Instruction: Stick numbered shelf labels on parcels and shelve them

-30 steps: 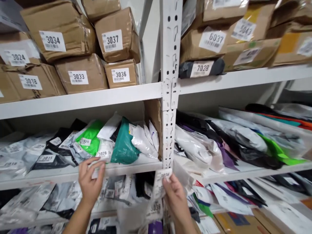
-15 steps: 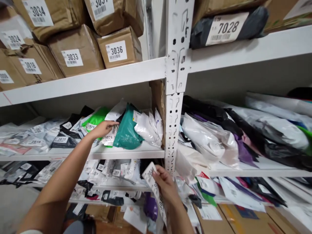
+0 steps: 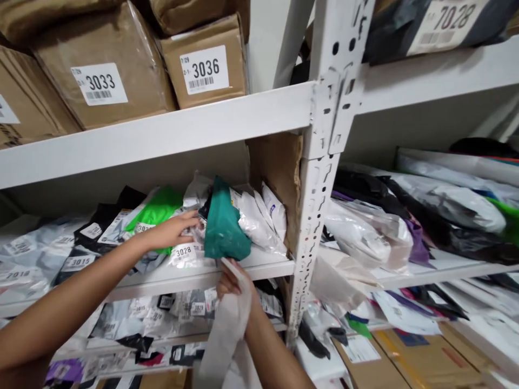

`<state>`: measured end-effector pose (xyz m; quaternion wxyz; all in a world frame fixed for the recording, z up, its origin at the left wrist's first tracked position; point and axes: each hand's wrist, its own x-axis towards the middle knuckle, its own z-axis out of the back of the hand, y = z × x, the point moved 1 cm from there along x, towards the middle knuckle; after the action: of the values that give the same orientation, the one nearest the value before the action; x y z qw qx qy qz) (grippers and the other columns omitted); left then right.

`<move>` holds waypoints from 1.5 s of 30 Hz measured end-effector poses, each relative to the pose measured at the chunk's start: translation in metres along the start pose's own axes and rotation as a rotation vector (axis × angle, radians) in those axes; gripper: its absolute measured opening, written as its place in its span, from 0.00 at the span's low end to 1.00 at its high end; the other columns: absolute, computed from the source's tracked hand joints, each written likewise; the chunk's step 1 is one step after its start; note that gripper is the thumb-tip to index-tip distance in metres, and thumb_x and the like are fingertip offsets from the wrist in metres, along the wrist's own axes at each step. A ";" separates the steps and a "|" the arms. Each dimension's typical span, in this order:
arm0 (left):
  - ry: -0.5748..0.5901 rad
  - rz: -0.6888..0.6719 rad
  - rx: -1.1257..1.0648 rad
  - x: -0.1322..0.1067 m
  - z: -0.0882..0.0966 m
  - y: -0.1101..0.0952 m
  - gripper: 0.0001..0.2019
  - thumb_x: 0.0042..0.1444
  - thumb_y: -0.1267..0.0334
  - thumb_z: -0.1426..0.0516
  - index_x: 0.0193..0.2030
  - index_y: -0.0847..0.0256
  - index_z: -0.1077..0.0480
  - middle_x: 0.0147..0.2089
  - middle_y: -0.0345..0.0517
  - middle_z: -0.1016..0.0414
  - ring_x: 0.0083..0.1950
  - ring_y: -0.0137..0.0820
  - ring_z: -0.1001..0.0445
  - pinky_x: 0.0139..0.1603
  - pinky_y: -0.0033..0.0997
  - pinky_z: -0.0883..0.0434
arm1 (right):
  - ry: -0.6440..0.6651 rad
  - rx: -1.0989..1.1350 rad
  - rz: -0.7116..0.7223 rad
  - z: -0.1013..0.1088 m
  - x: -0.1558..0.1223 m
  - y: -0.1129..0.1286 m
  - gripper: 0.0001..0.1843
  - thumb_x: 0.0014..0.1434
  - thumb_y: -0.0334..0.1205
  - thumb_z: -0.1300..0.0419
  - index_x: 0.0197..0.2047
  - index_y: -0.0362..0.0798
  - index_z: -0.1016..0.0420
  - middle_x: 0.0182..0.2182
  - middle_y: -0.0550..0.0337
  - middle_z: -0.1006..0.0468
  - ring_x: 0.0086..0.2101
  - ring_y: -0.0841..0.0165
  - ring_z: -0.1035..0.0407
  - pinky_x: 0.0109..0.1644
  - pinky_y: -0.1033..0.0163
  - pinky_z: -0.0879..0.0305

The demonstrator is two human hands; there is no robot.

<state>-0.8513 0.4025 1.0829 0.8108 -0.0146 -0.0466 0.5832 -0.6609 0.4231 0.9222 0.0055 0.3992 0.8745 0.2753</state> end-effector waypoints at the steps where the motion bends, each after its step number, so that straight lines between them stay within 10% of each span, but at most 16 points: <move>1: 0.026 -0.023 0.047 -0.003 -0.003 0.002 0.08 0.59 0.60 0.46 0.40 0.58 0.30 0.53 0.51 0.32 0.50 0.37 0.28 0.51 0.33 0.33 | -0.027 0.038 0.063 0.000 0.001 0.003 0.26 0.52 0.51 0.35 0.18 0.49 0.45 0.14 0.76 0.52 0.12 0.82 0.71 0.15 0.69 0.66; 7: 0.046 -0.177 0.069 -0.021 0.001 0.013 0.09 0.61 0.66 0.51 0.42 0.57 0.31 0.41 0.45 0.26 0.44 0.35 0.28 0.47 0.33 0.33 | -0.146 0.058 0.238 -0.001 -0.001 0.017 0.19 0.61 0.50 0.42 0.24 0.49 0.37 0.14 0.78 0.57 0.12 0.82 0.79 0.13 0.68 0.71; 12: -0.457 0.073 0.326 -0.009 0.020 0.020 0.15 0.56 0.63 0.43 0.50 0.58 0.30 0.54 0.54 0.29 0.57 0.47 0.33 0.57 0.45 0.36 | -0.133 0.131 0.245 -0.009 -0.001 0.015 0.24 0.64 0.40 0.44 0.19 0.47 0.48 0.15 0.76 0.54 0.14 0.81 0.76 0.15 0.71 0.62; 20: 0.027 -0.103 0.256 0.048 0.034 0.006 0.12 0.56 0.70 0.49 0.32 0.59 0.25 0.33 0.47 0.21 0.39 0.38 0.23 0.42 0.33 0.32 | -0.120 -0.008 0.311 -0.017 0.013 0.019 0.23 0.63 0.47 0.43 0.20 0.48 0.44 0.15 0.75 0.55 0.14 0.79 0.75 0.16 0.70 0.62; 26: 0.297 -0.262 -0.122 0.035 0.040 0.015 0.16 0.61 0.57 0.51 0.45 0.54 0.23 0.54 0.44 0.24 0.54 0.37 0.27 0.57 0.33 0.34 | 0.038 -0.191 0.066 -0.001 0.022 0.010 0.34 0.54 0.66 0.42 0.13 0.51 0.48 0.06 0.73 0.53 0.11 0.78 0.62 0.17 0.68 0.61; 31: 0.260 -0.319 0.119 0.053 0.045 0.024 0.25 0.50 0.69 0.47 0.56 0.51 0.28 0.56 0.45 0.26 0.54 0.39 0.28 0.56 0.34 0.33 | 0.061 -0.248 0.088 0.011 0.012 0.003 0.24 0.39 0.58 0.29 0.31 0.49 0.23 0.10 0.75 0.39 0.10 0.80 0.56 0.18 0.70 0.59; 39: 0.142 -0.410 0.312 0.036 0.012 0.016 0.21 0.47 0.72 0.48 0.49 0.62 0.30 0.46 0.53 0.27 0.53 0.44 0.30 0.57 0.42 0.33 | -0.091 -0.267 0.064 -0.037 0.011 -0.007 0.29 0.34 0.27 0.38 0.44 0.47 0.19 0.18 0.70 0.30 0.20 0.76 0.40 0.25 0.72 0.46; 45: 0.159 -0.196 0.273 0.039 0.007 0.019 0.39 0.44 0.66 0.43 0.66 0.62 0.49 0.71 0.68 0.56 0.53 0.47 0.25 0.50 0.43 0.27 | -0.196 -0.136 0.105 -0.054 0.035 -0.018 0.31 0.38 0.37 0.26 0.49 0.48 0.23 0.37 0.58 0.19 0.36 0.65 0.25 0.44 0.61 0.31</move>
<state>-0.8579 0.4453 1.0908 0.8592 0.0542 0.0962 0.4995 -0.7093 0.4121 0.9667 0.1036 0.4680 0.8270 0.2938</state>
